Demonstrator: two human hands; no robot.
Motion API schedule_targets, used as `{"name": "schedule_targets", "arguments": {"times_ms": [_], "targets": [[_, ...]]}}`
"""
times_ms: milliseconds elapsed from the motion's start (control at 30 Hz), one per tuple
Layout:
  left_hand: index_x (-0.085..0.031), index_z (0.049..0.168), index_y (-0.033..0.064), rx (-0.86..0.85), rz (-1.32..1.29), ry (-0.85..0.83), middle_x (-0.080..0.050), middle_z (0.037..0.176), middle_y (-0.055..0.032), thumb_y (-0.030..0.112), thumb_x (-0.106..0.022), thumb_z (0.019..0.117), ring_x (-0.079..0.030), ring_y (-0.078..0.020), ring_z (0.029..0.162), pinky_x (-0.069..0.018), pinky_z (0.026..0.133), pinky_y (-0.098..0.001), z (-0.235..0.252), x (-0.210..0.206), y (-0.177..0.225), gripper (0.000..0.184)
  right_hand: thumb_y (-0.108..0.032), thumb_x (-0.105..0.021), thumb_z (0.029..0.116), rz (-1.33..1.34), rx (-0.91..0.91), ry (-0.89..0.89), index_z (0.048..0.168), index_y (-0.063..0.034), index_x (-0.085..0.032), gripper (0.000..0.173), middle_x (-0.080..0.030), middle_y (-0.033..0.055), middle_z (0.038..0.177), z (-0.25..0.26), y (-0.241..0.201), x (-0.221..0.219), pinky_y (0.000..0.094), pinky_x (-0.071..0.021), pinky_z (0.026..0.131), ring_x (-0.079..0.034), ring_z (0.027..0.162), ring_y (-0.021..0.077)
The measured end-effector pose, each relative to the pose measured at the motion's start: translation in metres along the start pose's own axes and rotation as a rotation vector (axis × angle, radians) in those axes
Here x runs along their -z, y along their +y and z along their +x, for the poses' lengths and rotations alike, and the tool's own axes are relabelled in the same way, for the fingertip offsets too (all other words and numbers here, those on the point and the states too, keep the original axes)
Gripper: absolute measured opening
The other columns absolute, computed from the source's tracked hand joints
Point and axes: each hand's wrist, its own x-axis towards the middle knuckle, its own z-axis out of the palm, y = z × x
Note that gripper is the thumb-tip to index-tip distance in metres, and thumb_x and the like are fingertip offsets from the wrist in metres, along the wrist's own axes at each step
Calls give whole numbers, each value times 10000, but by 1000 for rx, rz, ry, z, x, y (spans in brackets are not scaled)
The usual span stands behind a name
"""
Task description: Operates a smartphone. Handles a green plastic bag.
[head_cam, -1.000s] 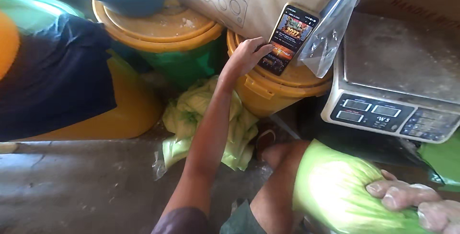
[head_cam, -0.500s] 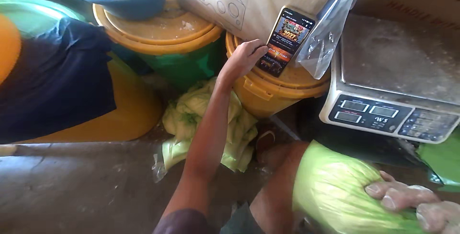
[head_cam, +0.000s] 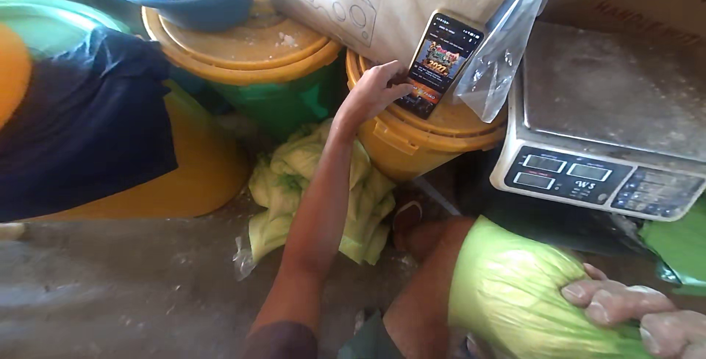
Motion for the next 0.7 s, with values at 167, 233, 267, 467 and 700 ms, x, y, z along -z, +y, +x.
{"name": "schedule_targets", "arguments": {"times_ms": [167, 233, 267, 467, 700], "targets": [[-673, 1109, 71, 22, 10, -1, -721, 1003, -48, 238, -649, 1007, -688, -122, 934, -561, 873, -364, -1, 0, 2, 197, -291, -342, 1106, -41, -46, 28, 892, -173, -600, 356, -691, -2, 818, 1, -7, -4, 433, -542, 1000, -715, 846, 174], [-674, 1108, 70, 28, 6, -5, -722, 1007, -49, 233, -650, 1007, -690, -122, 938, -560, 882, -359, -1, 1, 4, 194, -306, -300, 1097, -143, -120, 68, 850, -183, -541, 366, -658, -30, 766, 6, -17, -13, 403, -575, 953, -705, 789, 148], [-676, 1110, 74, 27, 12, -3, -723, 1001, -47, 244, -635, 1017, -691, -120, 931, -562, 877, -360, 0, 1, 4, 198, -316, -291, 1084, -150, -131, 82, 831, -178, -541, 381, -660, -28, 753, 7, -15, -18, 395, -575, 946, -709, 793, 153], [-682, 1107, 57, 82, -14, 63, -665, 895, -85, 415, -430, 1098, -643, -174, 817, -524, 784, -414, -3, 0, 10, 438, -390, -277, 1100, -130, -92, 42, 898, -198, -608, 432, -719, -7, 868, 1, -7, -18, 456, -514, 1031, -721, 917, 192], [-673, 1135, 77, 79, 21, -1, -717, 1015, -61, 281, -673, 994, -691, -159, 937, -562, 881, -419, -2, 0, 7, 248, -308, -257, 1115, -168, -87, 46, 861, -179, -542, 403, -680, -18, 817, 5, -17, -20, 421, -552, 1004, -711, 836, 153]]}}
